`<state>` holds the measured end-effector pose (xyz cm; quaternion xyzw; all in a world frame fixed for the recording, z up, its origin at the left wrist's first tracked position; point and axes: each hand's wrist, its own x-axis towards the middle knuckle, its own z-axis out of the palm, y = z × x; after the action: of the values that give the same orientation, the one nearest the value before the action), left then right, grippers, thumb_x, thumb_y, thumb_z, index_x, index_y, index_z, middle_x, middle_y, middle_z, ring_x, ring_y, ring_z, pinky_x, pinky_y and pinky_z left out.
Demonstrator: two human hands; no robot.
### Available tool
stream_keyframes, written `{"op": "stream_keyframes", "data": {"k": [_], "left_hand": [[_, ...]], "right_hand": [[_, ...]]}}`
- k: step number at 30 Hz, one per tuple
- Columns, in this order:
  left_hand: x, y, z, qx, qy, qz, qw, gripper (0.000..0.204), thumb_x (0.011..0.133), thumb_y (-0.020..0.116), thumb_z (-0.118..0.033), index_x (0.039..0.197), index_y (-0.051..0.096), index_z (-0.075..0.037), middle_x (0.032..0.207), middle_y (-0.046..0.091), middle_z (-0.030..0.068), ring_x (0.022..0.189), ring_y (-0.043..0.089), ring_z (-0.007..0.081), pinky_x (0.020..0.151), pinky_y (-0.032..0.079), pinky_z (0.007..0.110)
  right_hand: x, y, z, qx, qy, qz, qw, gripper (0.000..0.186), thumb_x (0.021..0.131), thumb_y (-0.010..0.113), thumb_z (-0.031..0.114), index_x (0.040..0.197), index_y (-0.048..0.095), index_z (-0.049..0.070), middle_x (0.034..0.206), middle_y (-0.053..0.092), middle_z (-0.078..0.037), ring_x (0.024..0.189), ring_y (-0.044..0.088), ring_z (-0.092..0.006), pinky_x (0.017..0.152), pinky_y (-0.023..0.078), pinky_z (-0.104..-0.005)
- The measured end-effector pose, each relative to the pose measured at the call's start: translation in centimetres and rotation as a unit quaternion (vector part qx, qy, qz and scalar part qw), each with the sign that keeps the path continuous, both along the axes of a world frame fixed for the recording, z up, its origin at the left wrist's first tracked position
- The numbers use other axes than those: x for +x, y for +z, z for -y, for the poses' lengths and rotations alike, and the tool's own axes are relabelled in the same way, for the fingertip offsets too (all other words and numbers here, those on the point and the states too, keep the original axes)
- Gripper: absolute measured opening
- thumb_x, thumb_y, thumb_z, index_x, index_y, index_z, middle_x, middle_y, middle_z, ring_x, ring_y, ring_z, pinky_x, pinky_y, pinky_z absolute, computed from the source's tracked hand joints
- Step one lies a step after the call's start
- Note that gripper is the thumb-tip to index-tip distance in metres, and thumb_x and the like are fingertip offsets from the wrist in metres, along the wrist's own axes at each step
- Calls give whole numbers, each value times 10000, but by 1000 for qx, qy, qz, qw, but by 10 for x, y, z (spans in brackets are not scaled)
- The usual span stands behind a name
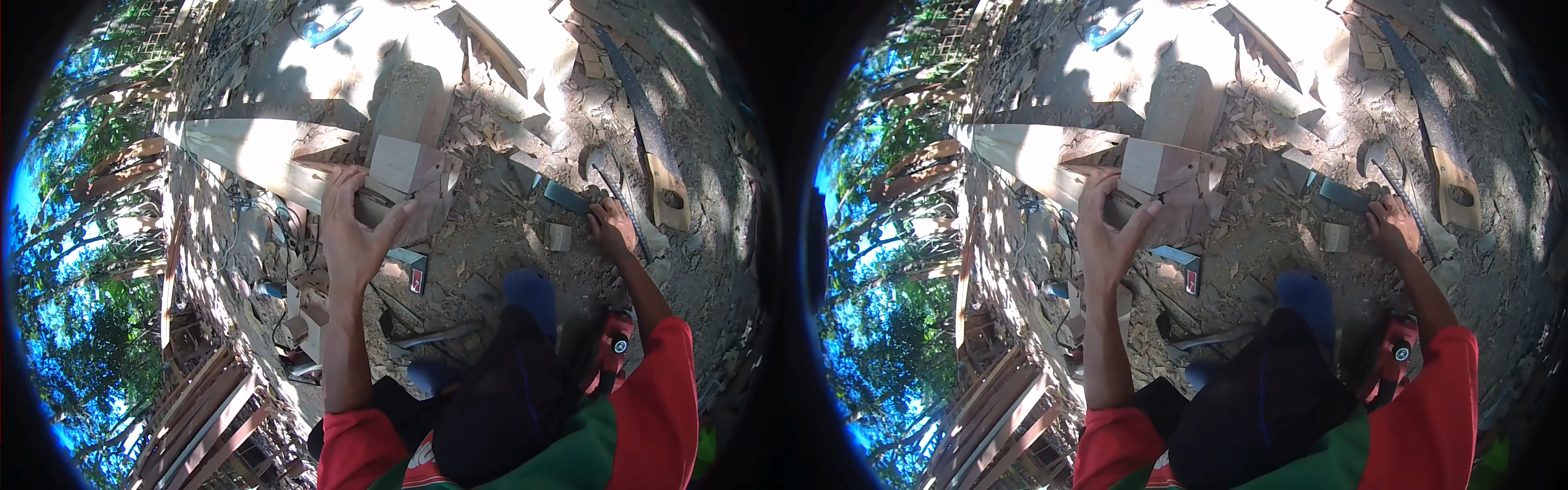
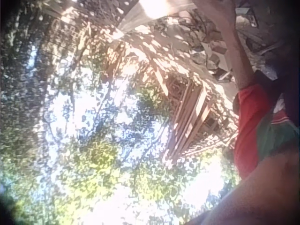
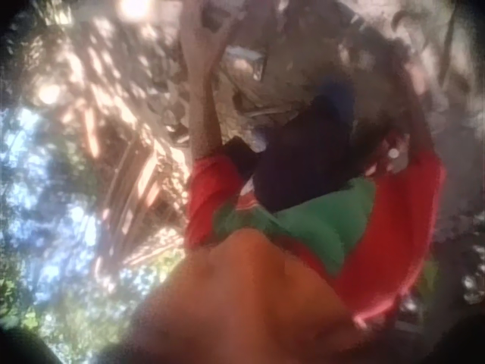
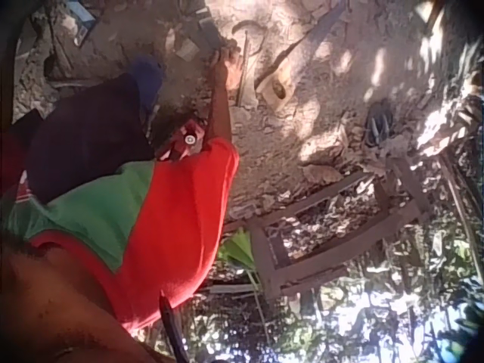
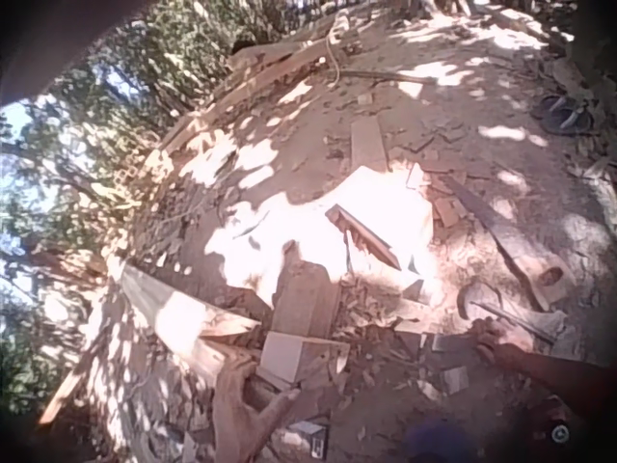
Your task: The person carves and smooths a piece of wood for a joint using a chisel and a hammer.
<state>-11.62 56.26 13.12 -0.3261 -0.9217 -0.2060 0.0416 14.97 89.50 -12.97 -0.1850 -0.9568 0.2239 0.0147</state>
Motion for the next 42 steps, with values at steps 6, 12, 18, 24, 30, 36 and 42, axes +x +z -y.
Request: {"op": "stream_keyframes", "data": {"k": [6,12,18,24,30,36,42], "left_hand": [[3,-1,-6,-1,19,-27,999,598,713,881,-269,1144,616,49,1261,631,207,1284,529,391,1097,411,476],[-1,-5,-3,44,44,17,998,597,682,885,-271,1123,664,66,1228,656,210,1235,580,363,1066,444,451],[0,-5,-3,41,37,24,998,617,685,886,-264,1151,651,64,1256,638,221,1239,579,365,1068,444,450],[3,0,2,21,8,23,999,619,734,865,-259,1206,618,58,1303,607,224,1307,519,383,1105,403,465],[2,-3,5,46,4,32,998,593,748,848,-228,1210,622,67,1306,618,220,1331,512,392,1118,393,471],[1,-3,13,55,9,21,998,591,738,861,-249,1189,645,66,1312,623,232,1335,520,393,1116,407,474],[2,-3,7,19,23,-2,1000,631,736,879,-308,1189,644,62,1294,627,233,1324,524,403,1103,419,476]], "right_hand": [[-1,-2,0,-4,0,-2,1000,220,901,676,227,1076,691,94,1005,575,-104,1020,569,-306,856,495,-428],[0,-6,-1,3,2,-15,1000,206,901,676,223,1063,690,97,996,577,-102,1015,564,-317,846,490,-443],[1,-11,-1,7,1,4,1000,197,897,678,217,1053,687,97,991,578,-104,1012,567,-319,847,487,-442],[-1,-7,1,9,3,-2,1000,201,899,675,215,1058,682,91,984,579,-108,1007,571,-322,856,484,-444],[1,-9,-1,22,9,3,1000,227,912,666,217,1091,685,79,1008,590,-117,1027,583,-334,872,484,-451],[3,-26,-2,11,5,-29,1000,235,905,671,190,1103,694,65,1026,623,-128,1011,599,-345,887,479,-454],[5,-37,-8,12,14,-36,999,227,902,670,177,1094,691,59,1007,615,-129,997,593,-345,878,478,-454]]}}
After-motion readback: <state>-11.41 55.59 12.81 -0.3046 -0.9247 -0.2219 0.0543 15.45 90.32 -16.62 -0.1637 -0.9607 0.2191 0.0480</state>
